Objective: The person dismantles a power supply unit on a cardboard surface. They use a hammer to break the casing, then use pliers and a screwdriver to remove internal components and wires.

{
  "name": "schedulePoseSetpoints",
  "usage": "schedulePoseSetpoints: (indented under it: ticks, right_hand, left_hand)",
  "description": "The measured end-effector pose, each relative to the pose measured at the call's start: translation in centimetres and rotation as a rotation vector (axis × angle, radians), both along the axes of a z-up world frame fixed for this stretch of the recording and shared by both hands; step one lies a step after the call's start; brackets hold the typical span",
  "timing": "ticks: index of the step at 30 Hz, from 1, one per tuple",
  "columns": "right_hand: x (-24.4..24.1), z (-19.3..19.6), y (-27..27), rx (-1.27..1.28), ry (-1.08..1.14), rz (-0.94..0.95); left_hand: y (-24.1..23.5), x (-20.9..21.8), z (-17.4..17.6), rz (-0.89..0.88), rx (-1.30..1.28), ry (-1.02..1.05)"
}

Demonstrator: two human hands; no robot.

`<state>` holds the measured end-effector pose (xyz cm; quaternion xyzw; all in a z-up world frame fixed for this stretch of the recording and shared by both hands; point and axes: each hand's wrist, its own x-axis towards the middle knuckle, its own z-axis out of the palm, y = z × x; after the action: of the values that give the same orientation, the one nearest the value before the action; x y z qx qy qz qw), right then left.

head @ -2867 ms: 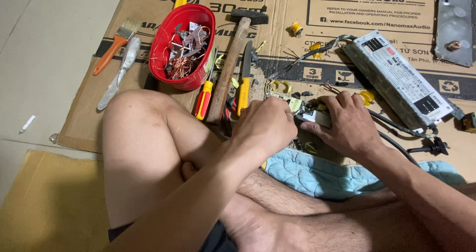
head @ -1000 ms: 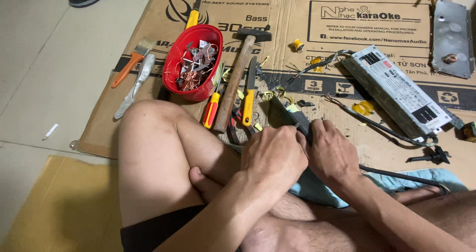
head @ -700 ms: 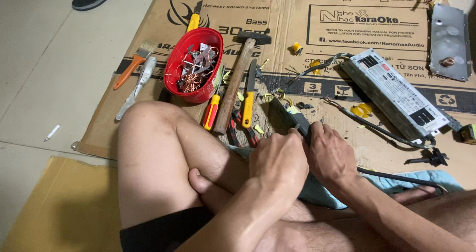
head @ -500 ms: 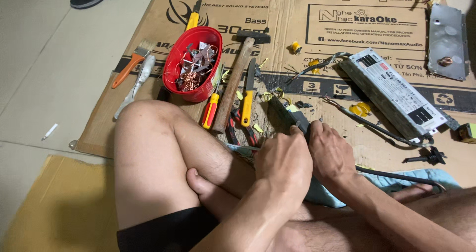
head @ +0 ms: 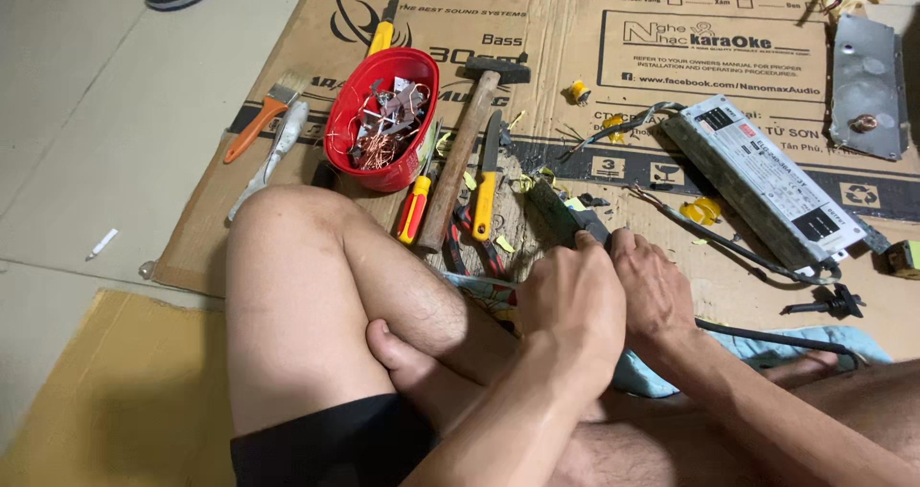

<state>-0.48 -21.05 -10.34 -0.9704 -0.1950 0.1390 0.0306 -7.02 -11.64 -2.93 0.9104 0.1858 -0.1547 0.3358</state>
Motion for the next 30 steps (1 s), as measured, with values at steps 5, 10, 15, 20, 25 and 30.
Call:
schedulePoseSetpoints:
  ticks: [5, 10, 15, 20, 25, 30]
  right_hand:
    - [-1.2, 0.7, 0.5, 0.060, 0.049, -0.040]
    - [-0.3, -1.7, -0.3, 0.050, 0.036, -0.040]
    - [0.0, -2.1, -0.1, 0.048, 0.025, -0.054]
    - [-1.8, 0.9, 1.2, -0.003, 0.030, -0.028]
    - [-2.5, 3.0, 2.3, -0.023, 0.027, -0.052]
    - [-3.3, 3.9, 2.7, 0.006, 0.031, -0.090]
  left_hand:
    - [1.5, 1.7, 3.0, 0.180, -0.201, 0.095]
    - [2.2, 0.3, 4.9, 0.132, -0.239, 0.140]
    - [2.9, -0.7, 4.4, -0.038, -0.029, 0.150]
    - [1.6, -0.4, 0.2, -0.043, 0.057, 0.082]
    - [1.6, -0.6, 0.8, -0.035, 0.089, 0.035]
    - [1.5, -1.9, 1.8, -0.040, 0.085, -0.028]
